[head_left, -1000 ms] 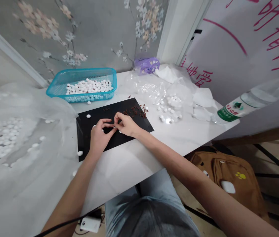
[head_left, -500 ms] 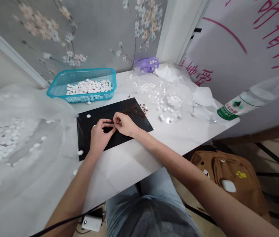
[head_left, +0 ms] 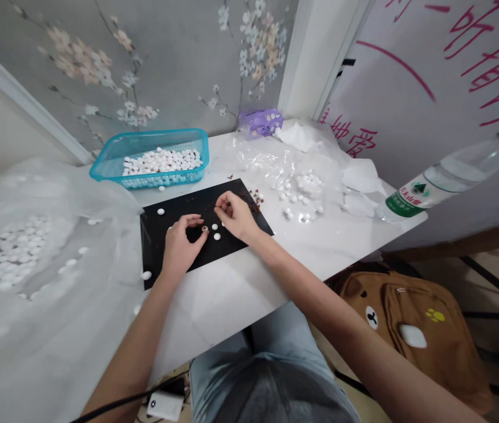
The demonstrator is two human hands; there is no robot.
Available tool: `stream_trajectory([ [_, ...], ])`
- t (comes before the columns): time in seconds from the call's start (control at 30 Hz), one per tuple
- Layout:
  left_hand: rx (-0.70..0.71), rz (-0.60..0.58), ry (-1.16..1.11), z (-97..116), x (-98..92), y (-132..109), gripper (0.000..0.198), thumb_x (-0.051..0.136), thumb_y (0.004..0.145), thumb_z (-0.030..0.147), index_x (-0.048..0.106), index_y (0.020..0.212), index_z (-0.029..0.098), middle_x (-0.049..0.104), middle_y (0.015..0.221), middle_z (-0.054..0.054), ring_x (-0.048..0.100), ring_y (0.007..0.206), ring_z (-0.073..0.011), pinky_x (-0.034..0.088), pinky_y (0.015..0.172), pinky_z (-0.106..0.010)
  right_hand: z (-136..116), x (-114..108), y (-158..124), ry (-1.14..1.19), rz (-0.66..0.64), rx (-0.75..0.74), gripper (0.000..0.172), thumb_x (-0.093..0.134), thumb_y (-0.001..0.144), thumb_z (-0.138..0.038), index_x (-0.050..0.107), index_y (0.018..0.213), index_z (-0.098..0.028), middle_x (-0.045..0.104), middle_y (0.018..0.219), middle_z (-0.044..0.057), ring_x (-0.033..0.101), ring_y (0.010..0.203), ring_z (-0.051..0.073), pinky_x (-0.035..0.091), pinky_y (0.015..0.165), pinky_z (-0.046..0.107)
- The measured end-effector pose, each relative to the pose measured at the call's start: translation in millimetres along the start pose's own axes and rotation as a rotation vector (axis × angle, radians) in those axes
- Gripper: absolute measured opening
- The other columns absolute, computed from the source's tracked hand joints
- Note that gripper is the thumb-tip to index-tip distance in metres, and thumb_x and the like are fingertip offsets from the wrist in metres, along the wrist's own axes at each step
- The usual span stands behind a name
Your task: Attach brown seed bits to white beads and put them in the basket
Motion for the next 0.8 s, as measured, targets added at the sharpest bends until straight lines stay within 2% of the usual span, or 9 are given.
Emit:
stream_trajectory([
  [0.1, 0.047, 0.008, -0.005, 2, 1.0, 0, 0.029, 0.061, 0.073, 0.026, 0.056, 0.101, 0.021, 0.068, 0.102, -0.006, 0.062, 0.095, -0.0194, 0.045, 0.090, -0.036, 12, -13, 8, -0.083, 0.132, 0.077, 0.004, 0.046, 0.077, -0.019, 0.045, 0.081, -0.020, 0.045, 0.068, -0.004, 0.044, 0.061, 0.011, 0.037, 0.060, 0.025],
  [0.2, 0.057, 0.047, -0.071, 9, -7.4, 1, 0.027, 0.059, 0.076, 0.028, 0.057, 0.102, 0.021, 0.066, 0.103, -0.005, 0.061, 0.096, -0.0184, 0.046, 0.091, -0.035, 19, -23, 12, -0.165, 0.154, 0.159, 0.007, 0.045, 0.074, -0.016, 0.046, 0.078, -0.020, 0.047, 0.067, -0.003, 0.046, 0.062, 0.013, 0.038, 0.063, 0.027],
  [0.33, 0.029, 0.228, -0.140, 26, -47.9, -12, 0.024, 0.056, 0.080, 0.031, 0.058, 0.103, 0.022, 0.065, 0.103, -0.003, 0.060, 0.096, -0.0174, 0.046, 0.094, -0.034, 15, -28, 11, -0.295, 0.066, 0.180, 0.014, 0.044, 0.070, -0.011, 0.049, 0.080, -0.020, 0.048, 0.069, -0.001, 0.047, 0.065, 0.015, 0.039, 0.064, 0.028],
  [0.43, -0.099, 0.399, -0.025, 28, -85.7, -48, 0.024, 0.058, 0.080, 0.038, 0.060, 0.102, 0.031, 0.062, 0.088, 0.001, 0.059, 0.087, -0.0197, 0.047, 0.092, -0.040, 8, -26, 8, -0.336, 0.005, 0.159, 0.013, 0.048, 0.069, -0.012, 0.052, 0.078, -0.019, 0.049, 0.072, 0.000, 0.048, 0.067, 0.016, 0.038, 0.062, 0.028],
  [0.47, -0.173, 0.409, 0.045, 24, -94.7, -64, 0.023, 0.055, 0.080, 0.041, 0.060, 0.102, 0.035, 0.060, 0.088, 0.002, 0.058, 0.084, -0.0207, 0.046, 0.092, -0.043, 6, -25, 7, -0.342, -0.005, 0.155, 0.012, 0.050, 0.069, -0.013, 0.054, 0.078, -0.019, 0.049, 0.073, 0.001, 0.048, 0.067, 0.016, 0.038, 0.062, 0.029],
  [0.53, -0.313, 0.347, 0.160, 11, -104.3, -96, 0.024, 0.055, 0.077, 0.049, 0.057, 0.101, 0.045, 0.057, 0.082, 0.004, 0.055, 0.075, -0.0228, 0.048, 0.087, -0.047, 4, -24, 6, -0.378, -0.028, 0.156, 0.010, 0.053, 0.071, -0.016, 0.056, 0.081, -0.020, 0.050, 0.077, 0.002, 0.048, 0.067, 0.016, 0.038, 0.062, 0.030],
  [0.6, -0.422, 0.247, 0.178, -6, -104.4, -123, 0.025, 0.060, 0.069, 0.056, 0.056, 0.094, 0.052, 0.057, 0.079, 0.006, 0.052, 0.068, -0.0243, 0.051, 0.072, -0.047, 3, -23, 5, -0.429, -0.058, 0.164, 0.010, 0.055, 0.074, -0.018, 0.058, 0.083, -0.020, 0.052, 0.081, 0.003, 0.048, 0.067, 0.016, 0.039, 0.062, 0.030],
  [0.7, -0.336, 0.144, 0.194, -24, -96.8, -146, 0.021, 0.057, 0.069, 0.056, 0.056, 0.090, 0.051, 0.059, 0.084, 0.006, 0.055, 0.071, -0.0261, 0.050, 0.075, -0.051, 5, -22, 4, -0.462, -0.089, 0.166, 0.010, 0.054, 0.076, -0.016, 0.060, 0.083, -0.020, 0.054, 0.084, 0.004, 0.051, 0.071, 0.017, 0.040, 0.064, 0.030],
  [0.8, -0.255, 0.132, 0.203, -28, -91.4, -149, 0.015, 0.055, 0.073, 0.052, 0.058, 0.087, 0.048, 0.060, 0.084, 0.006, 0.057, 0.071, -0.0253, 0.050, 0.076, -0.049, 7, -22, 3, -0.452, -0.091, 0.163, 0.010, 0.052, 0.078, -0.013, 0.060, 0.081, -0.019, 0.056, 0.084, 0.004, 0.054, 0.076, 0.018, 0.040, 0.067, 0.031],
])
Point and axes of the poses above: each hand's wrist, its own y-axis towards the middle knuckle, its own x-axis out of the palm, z = x × y, the point moved 1 cm from there along y, towards the middle knuckle
